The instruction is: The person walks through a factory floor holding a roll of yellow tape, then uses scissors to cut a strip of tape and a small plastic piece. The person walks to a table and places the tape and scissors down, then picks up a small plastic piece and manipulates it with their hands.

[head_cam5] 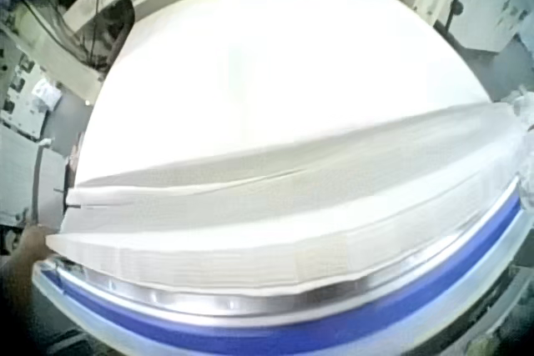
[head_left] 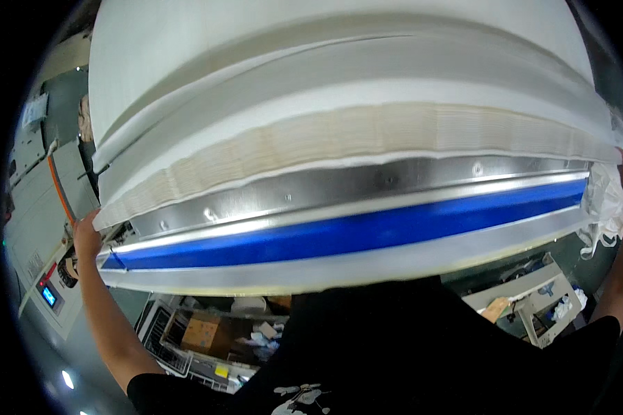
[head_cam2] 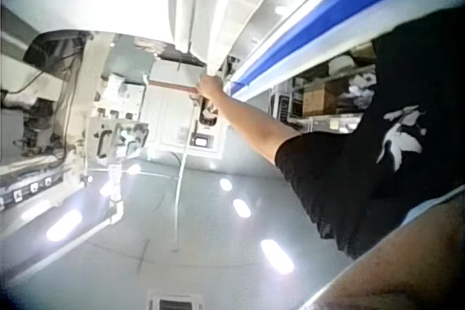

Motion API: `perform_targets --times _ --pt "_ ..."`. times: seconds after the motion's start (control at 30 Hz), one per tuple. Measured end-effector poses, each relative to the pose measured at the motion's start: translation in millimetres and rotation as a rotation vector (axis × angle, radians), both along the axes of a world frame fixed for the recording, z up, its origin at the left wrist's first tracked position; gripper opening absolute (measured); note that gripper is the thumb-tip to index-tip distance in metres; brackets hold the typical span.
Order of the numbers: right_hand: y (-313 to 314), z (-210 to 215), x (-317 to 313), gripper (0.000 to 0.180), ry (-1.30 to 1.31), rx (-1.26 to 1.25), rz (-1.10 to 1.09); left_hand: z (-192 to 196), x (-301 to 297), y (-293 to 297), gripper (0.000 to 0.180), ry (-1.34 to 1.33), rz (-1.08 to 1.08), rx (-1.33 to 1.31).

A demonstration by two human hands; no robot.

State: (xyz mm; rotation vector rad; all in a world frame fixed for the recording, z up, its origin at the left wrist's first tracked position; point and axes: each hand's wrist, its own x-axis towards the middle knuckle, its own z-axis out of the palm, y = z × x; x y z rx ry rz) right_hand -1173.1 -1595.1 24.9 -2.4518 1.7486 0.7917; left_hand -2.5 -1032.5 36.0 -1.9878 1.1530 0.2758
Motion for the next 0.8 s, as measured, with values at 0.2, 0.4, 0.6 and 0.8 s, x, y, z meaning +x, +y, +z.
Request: perform_targets --times 0.2,0.4,0.6,0.8 --pt "108.9 -35.9 -22.9 0.041 0.214 0.228 0.108 -50.5 -50.5 100.6 0.044 0.172 0.028 0.446" --pt "175.8 -56.0 -9.4 0.029 0.409 0.383 0.142 -91.9 -98.4 117.5 0.033 0.242 0.061 0.772" --pt "186.6 -81.7 -39.3 0.025 0.429 0.417 0.233 -120.4 -98.5 119.1 0.024 0.263 0.112 0.911" --pt "186.6 -130.9 -60.7 0.032 -0.038 0.682 -0.268 -124.2 -53.7 141.9 0.036 -0.252 0.291 0.617"
